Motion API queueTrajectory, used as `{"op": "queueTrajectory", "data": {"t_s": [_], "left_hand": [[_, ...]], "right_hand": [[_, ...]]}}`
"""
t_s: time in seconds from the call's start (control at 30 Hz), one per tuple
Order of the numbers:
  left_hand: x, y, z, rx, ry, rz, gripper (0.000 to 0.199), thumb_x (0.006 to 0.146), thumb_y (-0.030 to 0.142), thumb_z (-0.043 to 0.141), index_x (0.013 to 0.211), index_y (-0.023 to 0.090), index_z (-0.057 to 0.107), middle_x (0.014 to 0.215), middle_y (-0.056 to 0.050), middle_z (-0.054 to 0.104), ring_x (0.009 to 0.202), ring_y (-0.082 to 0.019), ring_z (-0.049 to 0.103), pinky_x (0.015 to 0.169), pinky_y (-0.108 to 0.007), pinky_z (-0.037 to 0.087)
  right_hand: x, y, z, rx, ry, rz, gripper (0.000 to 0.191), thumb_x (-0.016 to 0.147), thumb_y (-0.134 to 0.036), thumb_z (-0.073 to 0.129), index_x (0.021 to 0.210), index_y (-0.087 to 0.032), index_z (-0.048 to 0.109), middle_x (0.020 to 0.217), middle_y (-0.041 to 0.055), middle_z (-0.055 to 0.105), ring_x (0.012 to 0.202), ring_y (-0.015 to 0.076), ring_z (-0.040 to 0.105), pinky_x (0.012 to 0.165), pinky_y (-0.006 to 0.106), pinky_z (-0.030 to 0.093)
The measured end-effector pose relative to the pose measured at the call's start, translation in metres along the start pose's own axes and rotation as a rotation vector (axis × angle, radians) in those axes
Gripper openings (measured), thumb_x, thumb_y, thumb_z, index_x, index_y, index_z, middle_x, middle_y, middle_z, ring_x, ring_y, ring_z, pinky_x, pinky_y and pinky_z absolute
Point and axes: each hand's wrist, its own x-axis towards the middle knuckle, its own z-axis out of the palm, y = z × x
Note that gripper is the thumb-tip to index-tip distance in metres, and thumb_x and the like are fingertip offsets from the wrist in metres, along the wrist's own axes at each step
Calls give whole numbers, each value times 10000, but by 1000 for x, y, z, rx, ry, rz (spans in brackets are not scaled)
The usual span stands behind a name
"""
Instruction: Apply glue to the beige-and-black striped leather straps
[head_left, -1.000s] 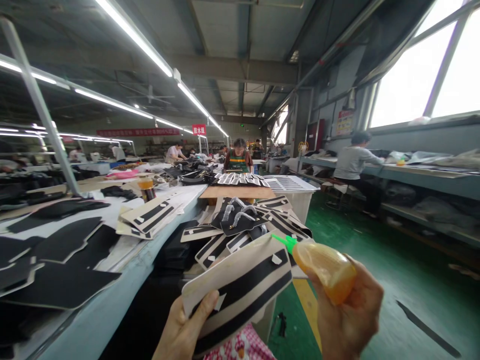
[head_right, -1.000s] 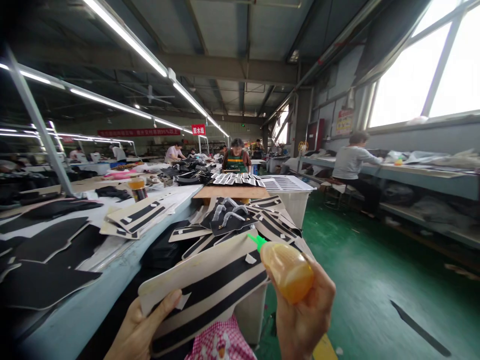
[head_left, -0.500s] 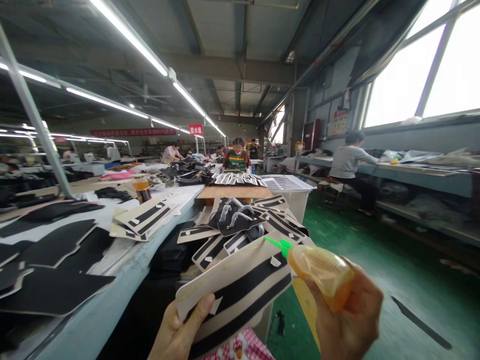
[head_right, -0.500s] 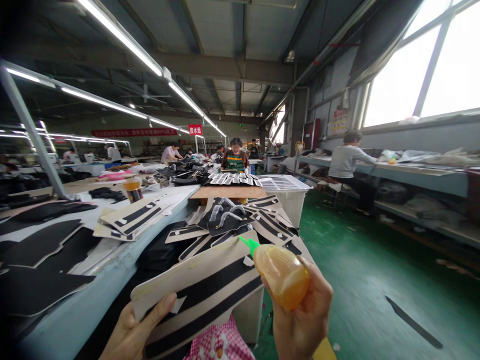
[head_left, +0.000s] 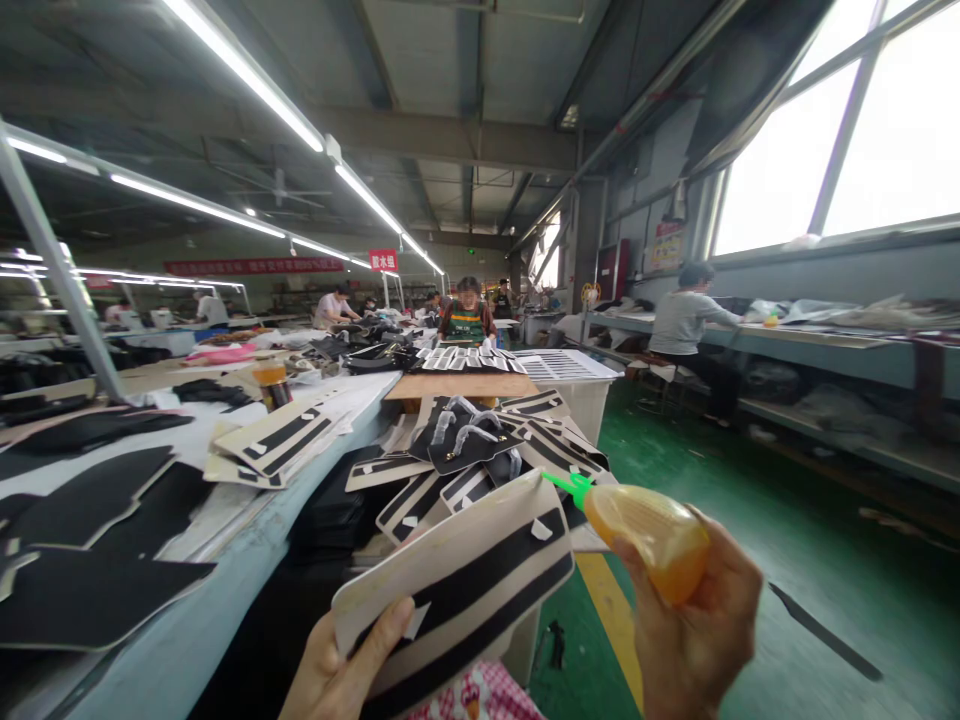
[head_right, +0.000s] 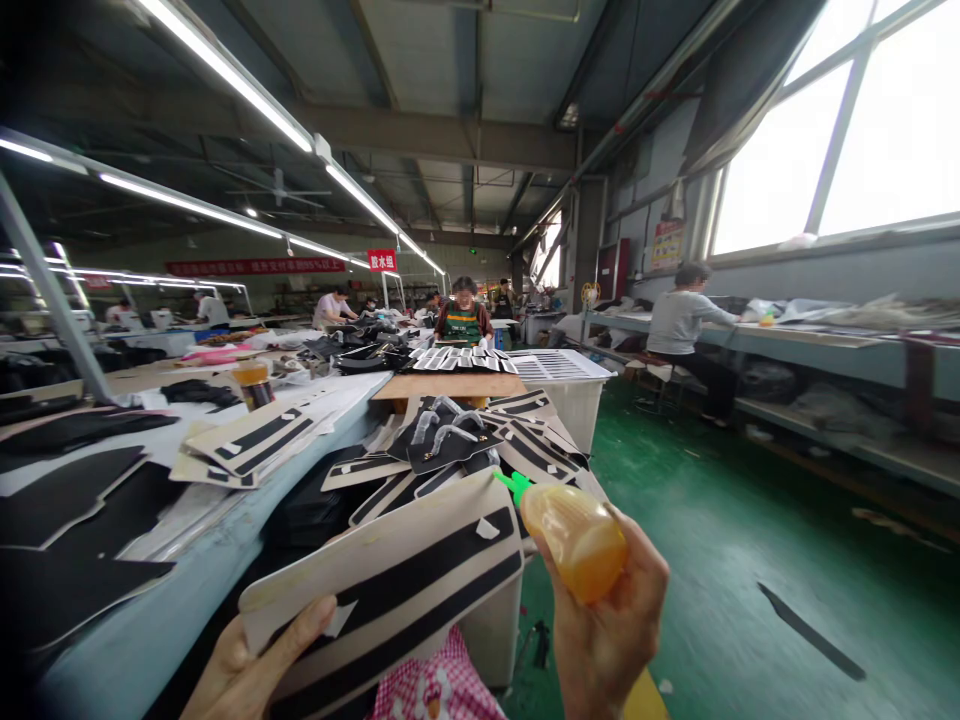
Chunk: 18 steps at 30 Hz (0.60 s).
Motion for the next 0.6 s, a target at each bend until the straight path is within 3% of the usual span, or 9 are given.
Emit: {"op": "queueTrajectory", "data": {"t_s": [0.1,0.2,0.4,0.6], "left_hand": [[2,5,-3,15,-56,-17,399,588,495,890,866,219,816,1025,-55,790,1180,-347,648,1132,-396,417],[7,3,-8,19,-100,-10,372,579,459,902,854,225,813,1009,-40,795,1175,-343,651,1120,-365,440],[7,1,-6,8,-57,-10,378,564,464,912,840,227,811,955,-27,803,1149,-311,672,1040,-263,507],[9,-8,-12,23,-40,-45,489,587,488,900,960,188,797,1039,-66,789,1170,-315,662,1042,-278,507]], "right_hand": [[2,1,-2,-23,-3,18,614,634,-303,914,1162,-173,629,1035,51,676,885,197,657,777,306,535],[2,3,-3,-3,23,22,620,617,-295,920,1151,-179,627,1039,49,673,894,206,659,784,320,539],[0,4,-6,-7,4,80,615,605,-322,918,1132,-187,631,1034,54,683,877,217,680,763,335,562],[-3,2,-4,11,-25,76,628,591,-314,922,1132,-182,632,1078,73,685,925,234,684,787,349,573]]}}
